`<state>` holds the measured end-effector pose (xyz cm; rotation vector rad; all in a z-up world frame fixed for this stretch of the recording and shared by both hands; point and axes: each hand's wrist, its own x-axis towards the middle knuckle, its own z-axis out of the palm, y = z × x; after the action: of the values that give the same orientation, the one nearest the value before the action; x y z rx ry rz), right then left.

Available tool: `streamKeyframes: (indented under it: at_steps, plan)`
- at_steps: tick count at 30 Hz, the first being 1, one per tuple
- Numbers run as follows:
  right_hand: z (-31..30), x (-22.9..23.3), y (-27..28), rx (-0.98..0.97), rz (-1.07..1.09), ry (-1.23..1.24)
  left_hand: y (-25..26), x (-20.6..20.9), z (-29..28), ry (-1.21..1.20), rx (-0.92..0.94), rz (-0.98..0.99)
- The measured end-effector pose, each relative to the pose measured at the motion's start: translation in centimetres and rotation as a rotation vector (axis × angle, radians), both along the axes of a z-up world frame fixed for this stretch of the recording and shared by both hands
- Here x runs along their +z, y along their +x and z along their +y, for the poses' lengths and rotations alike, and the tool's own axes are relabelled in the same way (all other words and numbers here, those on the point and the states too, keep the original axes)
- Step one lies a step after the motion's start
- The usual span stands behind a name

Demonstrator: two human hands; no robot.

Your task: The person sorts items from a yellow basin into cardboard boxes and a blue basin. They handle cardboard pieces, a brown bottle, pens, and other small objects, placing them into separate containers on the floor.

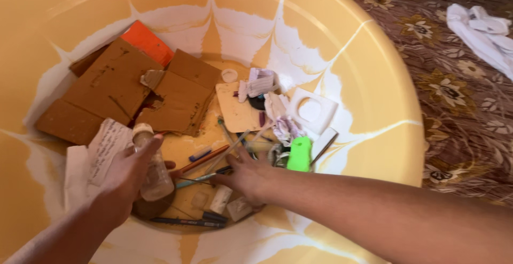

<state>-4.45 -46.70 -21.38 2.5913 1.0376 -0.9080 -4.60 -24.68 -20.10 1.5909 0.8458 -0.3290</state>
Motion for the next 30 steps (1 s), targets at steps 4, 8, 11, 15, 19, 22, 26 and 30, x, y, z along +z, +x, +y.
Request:
streamKeyframes:
  at_steps: [4,8,11,15,19,22,26,30]
  plan:
    - [-0.4,-1.0,0.4,0.056,-0.016,0.078,-0.9,0.2,-2.0,-0.032,-0.062,0.022]
    - [-1.3,-3.1,0.9,0.191,-0.183,0.219,-0.8,-0.2,-3.2,-0.048,-0.05,0.048]
    - [-2.1,-3.7,1.8,0.026,-0.001,0.18,-0.8,-0.5,-3.2,-0.045,-0.048,0.072]
    - [-2.6,-3.8,3.9,-0.185,0.188,0.277,-0.4,-0.9,-2.8,-0.048,-0.041,0.089]
    - [-2.0,-5.3,5.7,-0.279,0.141,0.444,0.0,-2.4,-1.9,-0.053,0.021,0.026]
    - [-1.9,-6.6,6.6,-0.303,0.093,0.604,0.6,-3.8,-1.1,-0.072,0.1,0.026]
    - [-2.3,-6.3,7.2,-0.689,0.259,0.697,0.7,-4.9,-0.1,-0.182,0.081,-0.097]
    - [-2.1,-3.5,7.6,-1.09,0.629,1.1,0.9,-4.5,-0.2,-0.255,0.107,-0.149]
